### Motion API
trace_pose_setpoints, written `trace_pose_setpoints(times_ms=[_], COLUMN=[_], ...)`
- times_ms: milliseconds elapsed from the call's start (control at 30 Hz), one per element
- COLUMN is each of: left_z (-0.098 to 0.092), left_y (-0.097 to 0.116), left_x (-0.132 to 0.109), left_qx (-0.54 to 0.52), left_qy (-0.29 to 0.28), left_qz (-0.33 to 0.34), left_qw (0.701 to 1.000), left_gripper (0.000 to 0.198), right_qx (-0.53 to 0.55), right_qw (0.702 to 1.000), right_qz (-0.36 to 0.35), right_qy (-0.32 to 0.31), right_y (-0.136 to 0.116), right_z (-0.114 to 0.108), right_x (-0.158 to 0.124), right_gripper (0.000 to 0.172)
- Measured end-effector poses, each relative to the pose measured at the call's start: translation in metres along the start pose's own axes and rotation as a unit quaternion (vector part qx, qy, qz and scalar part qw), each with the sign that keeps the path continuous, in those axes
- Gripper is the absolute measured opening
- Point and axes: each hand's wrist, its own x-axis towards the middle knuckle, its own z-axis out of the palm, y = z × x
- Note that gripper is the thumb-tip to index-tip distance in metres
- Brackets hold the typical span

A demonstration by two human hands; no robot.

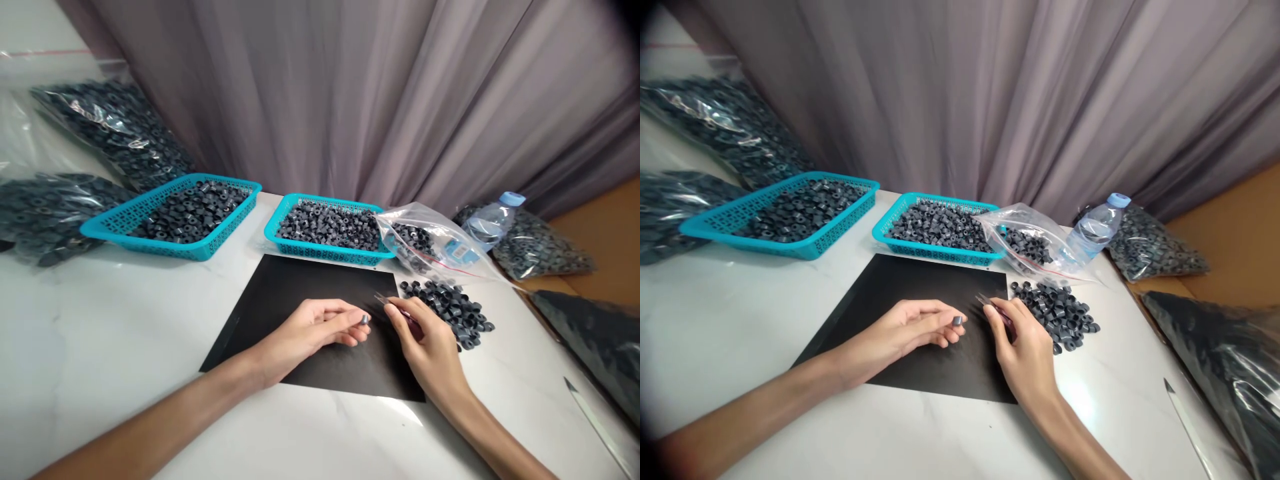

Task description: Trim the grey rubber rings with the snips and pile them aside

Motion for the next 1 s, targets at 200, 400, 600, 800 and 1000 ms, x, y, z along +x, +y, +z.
trace_pose_setpoints(times_ms=[200, 400, 600, 800, 1000], left_z=[0.003, 0.006, 0.004, 0.005, 0.003], left_y=[0.002, 0.002, -0.005, 0.0, 0.004], left_x=[-0.004, -0.006, -0.002, -0.002, -0.001], left_qx=[0.171, 0.225, 0.157, 0.073, 0.069], left_qy=[0.06, 0.064, 0.063, 0.046, 0.033], left_qz=[0.1, 0.136, 0.111, 0.074, 0.049], left_qw=[0.978, 0.963, 0.979, 0.994, 0.996], left_gripper=[0.025, 0.024, 0.023, 0.027, 0.025], right_qx=[0.001, 0.009, 0.02, 0.072, 0.094], right_qw=[1.0, 1.0, 0.999, 0.997, 0.99], right_qz=[0.022, 0.025, 0.039, 0.001, -0.101], right_qy=[-0.012, -0.009, -0.024, 0.015, 0.037], right_y=[-0.001, -0.003, -0.002, -0.012, -0.019], right_z=[0.001, 0.0, 0.002, -0.006, -0.008], right_x=[-0.001, -0.001, -0.001, -0.003, -0.011], right_gripper=[0.031, 0.032, 0.03, 0.026, 0.018])
